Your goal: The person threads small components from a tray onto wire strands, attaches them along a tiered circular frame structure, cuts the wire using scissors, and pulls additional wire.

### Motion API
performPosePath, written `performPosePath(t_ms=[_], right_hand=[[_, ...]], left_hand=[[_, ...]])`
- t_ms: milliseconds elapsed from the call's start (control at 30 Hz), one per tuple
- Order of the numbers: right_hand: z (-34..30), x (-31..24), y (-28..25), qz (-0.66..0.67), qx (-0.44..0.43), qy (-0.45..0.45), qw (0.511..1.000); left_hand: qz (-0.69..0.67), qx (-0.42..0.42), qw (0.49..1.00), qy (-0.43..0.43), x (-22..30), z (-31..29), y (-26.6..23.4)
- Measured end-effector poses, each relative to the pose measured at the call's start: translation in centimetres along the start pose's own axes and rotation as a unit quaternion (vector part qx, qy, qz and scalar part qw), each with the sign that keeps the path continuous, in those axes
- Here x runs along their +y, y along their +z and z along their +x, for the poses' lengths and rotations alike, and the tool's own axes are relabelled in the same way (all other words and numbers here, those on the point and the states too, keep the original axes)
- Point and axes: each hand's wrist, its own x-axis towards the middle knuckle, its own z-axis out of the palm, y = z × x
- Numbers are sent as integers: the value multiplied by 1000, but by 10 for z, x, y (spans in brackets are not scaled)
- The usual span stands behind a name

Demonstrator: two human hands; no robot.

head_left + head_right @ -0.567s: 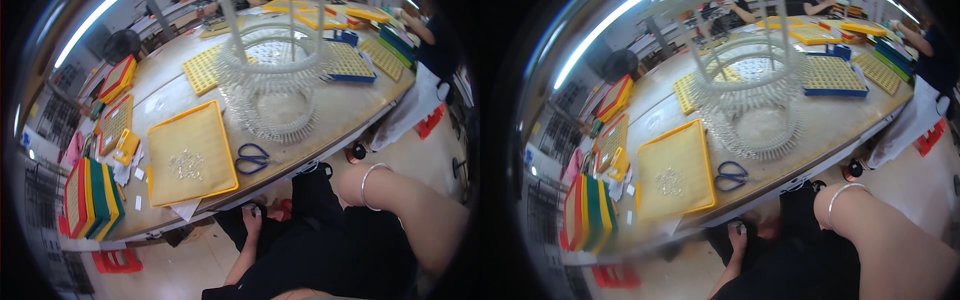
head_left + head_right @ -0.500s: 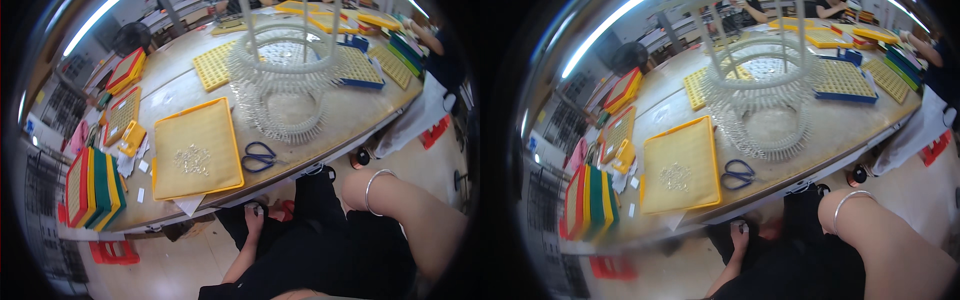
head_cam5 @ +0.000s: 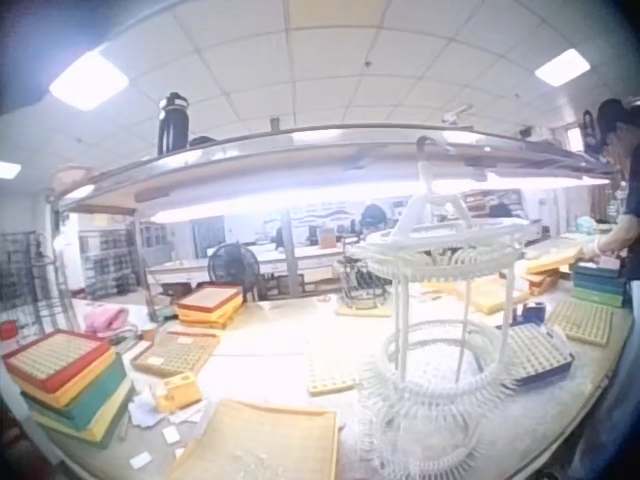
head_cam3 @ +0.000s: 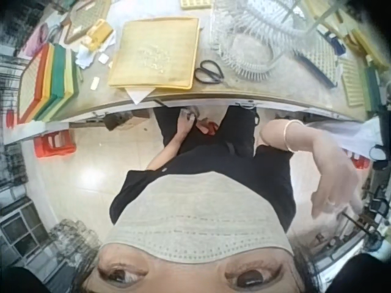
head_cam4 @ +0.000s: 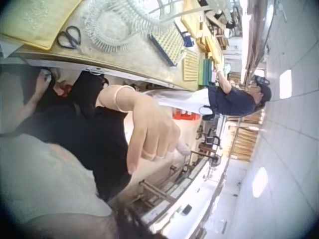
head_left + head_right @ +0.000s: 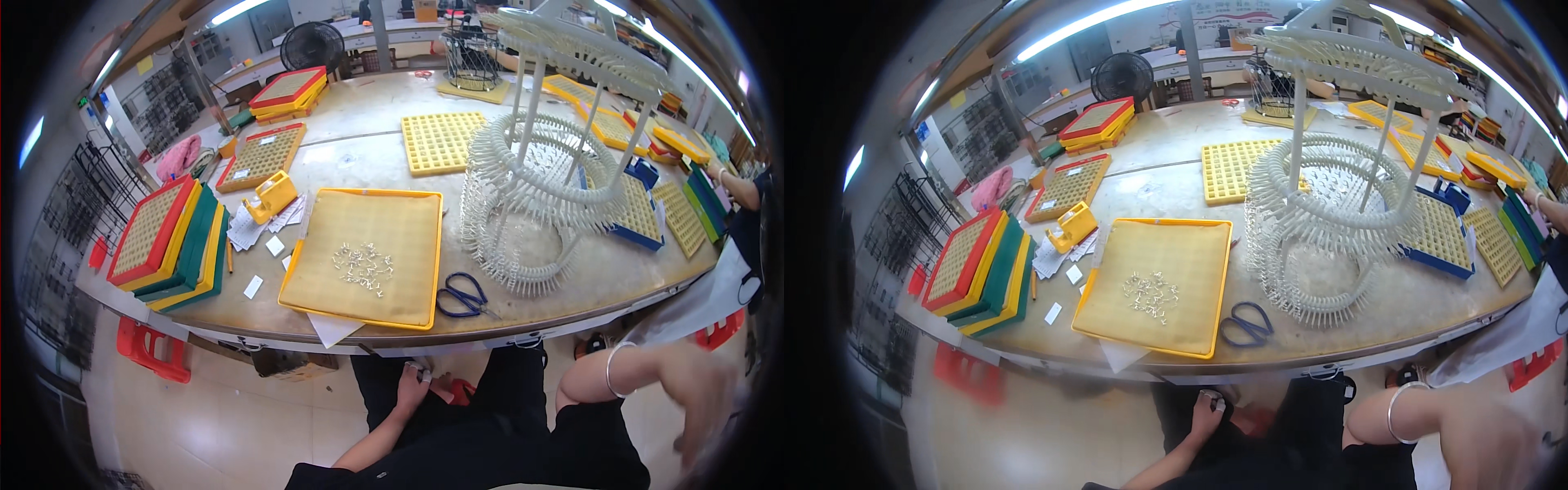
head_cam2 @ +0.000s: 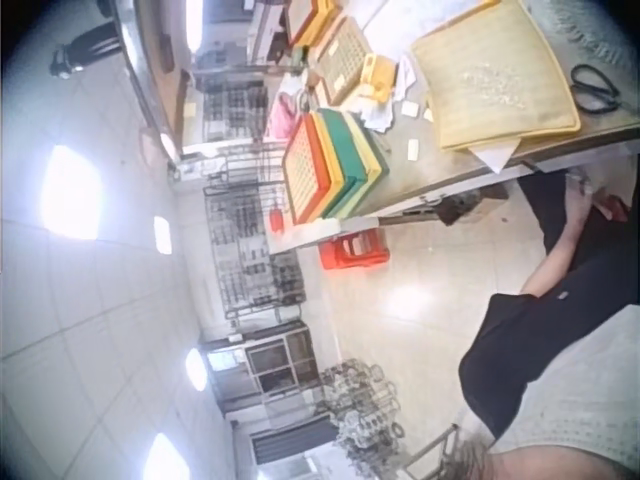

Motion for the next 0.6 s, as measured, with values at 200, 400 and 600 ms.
performPosePath(t_ms=[200, 400, 600], right_hand=[[-3, 18, -21, -203, 106, -173, 958], [8, 43, -3, -171, 118, -162, 965], [2, 43, 11, -84, 142, -155, 974]], left_hand=[[-40, -24, 999, -12, 7, 3, -2], [-1, 9, 1000, 25, -2, 5, 6], [-6, 0, 1000, 4, -4, 4, 4]])
